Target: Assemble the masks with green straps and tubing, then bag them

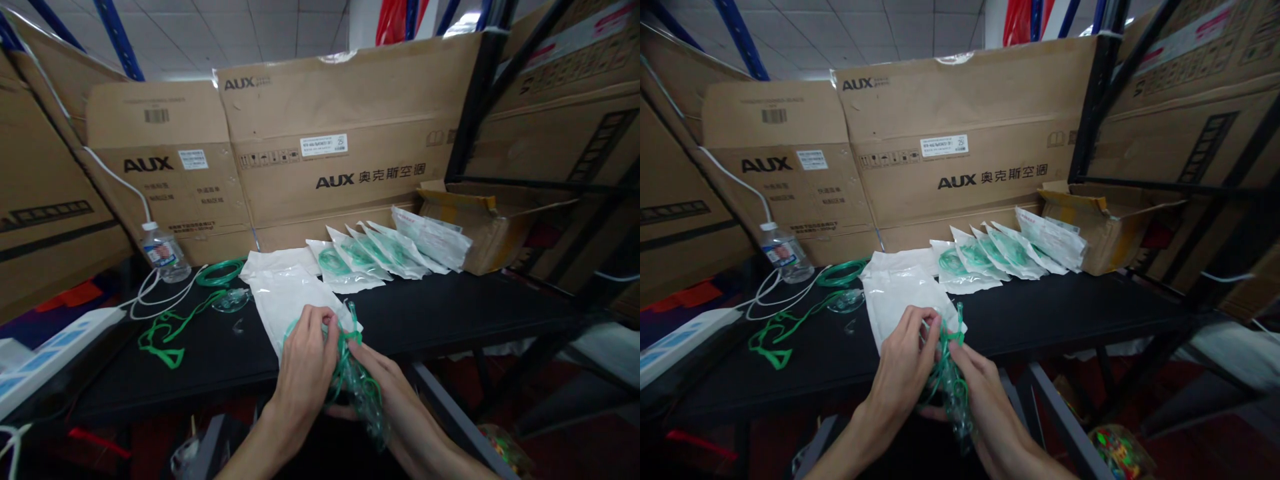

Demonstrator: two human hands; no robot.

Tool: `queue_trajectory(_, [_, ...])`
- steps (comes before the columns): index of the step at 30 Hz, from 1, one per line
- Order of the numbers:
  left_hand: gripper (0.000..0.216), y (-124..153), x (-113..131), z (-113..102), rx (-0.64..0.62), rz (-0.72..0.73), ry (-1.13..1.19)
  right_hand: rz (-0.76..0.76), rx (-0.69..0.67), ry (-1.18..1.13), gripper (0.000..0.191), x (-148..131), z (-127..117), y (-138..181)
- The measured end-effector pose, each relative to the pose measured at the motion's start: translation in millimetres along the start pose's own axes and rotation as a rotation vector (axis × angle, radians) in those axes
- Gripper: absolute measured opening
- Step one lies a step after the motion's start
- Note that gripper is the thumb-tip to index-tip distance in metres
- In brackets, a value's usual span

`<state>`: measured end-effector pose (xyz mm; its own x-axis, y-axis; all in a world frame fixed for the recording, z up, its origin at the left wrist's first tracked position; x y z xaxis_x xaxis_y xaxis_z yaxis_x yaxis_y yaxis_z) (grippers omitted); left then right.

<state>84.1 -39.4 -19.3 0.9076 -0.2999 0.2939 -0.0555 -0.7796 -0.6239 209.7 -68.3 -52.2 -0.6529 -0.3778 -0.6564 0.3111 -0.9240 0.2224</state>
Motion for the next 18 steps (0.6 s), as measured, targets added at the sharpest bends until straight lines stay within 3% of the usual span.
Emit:
queue_trajectory(4, [0.005,1.0,0.5,1.5,-0.045,0.025,-0.002,-0.005,0.040,0.014,0.040,-0.6,-3.4,1.0])
queue_trajectory(9, [0.019,-4.5,0.6,-0.2,-0.166,0.016,-0.077,-0.008,0.145,0.015,0.041,1.3,-8.7,-0.4])
queue_trajectory(13, [0.012,-12.0,1.3,0.9,-0.235,-0.001,-0.186,-0.007,0.106,0.032,0.044,2.3,-7.4,-1.7])
queue_trajectory(18, [0.006,-18.3,-1.5,5.4,-0.185,0.014,-0.248,-0.021,0.065,0.087,0.045,2.1,-7.0,-1.9])
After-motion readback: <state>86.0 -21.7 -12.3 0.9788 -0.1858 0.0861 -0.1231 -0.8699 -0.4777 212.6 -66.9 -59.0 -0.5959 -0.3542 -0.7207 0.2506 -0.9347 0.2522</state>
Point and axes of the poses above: each hand's wrist, its own y-axis away from the middle knuckle, its own z-axis out of the palm, x = y × z, the point moved 3 cm from there along -y, towards the middle knuckle, and after that the axes turned 12 degrees about -y, right-handed, at the moved point
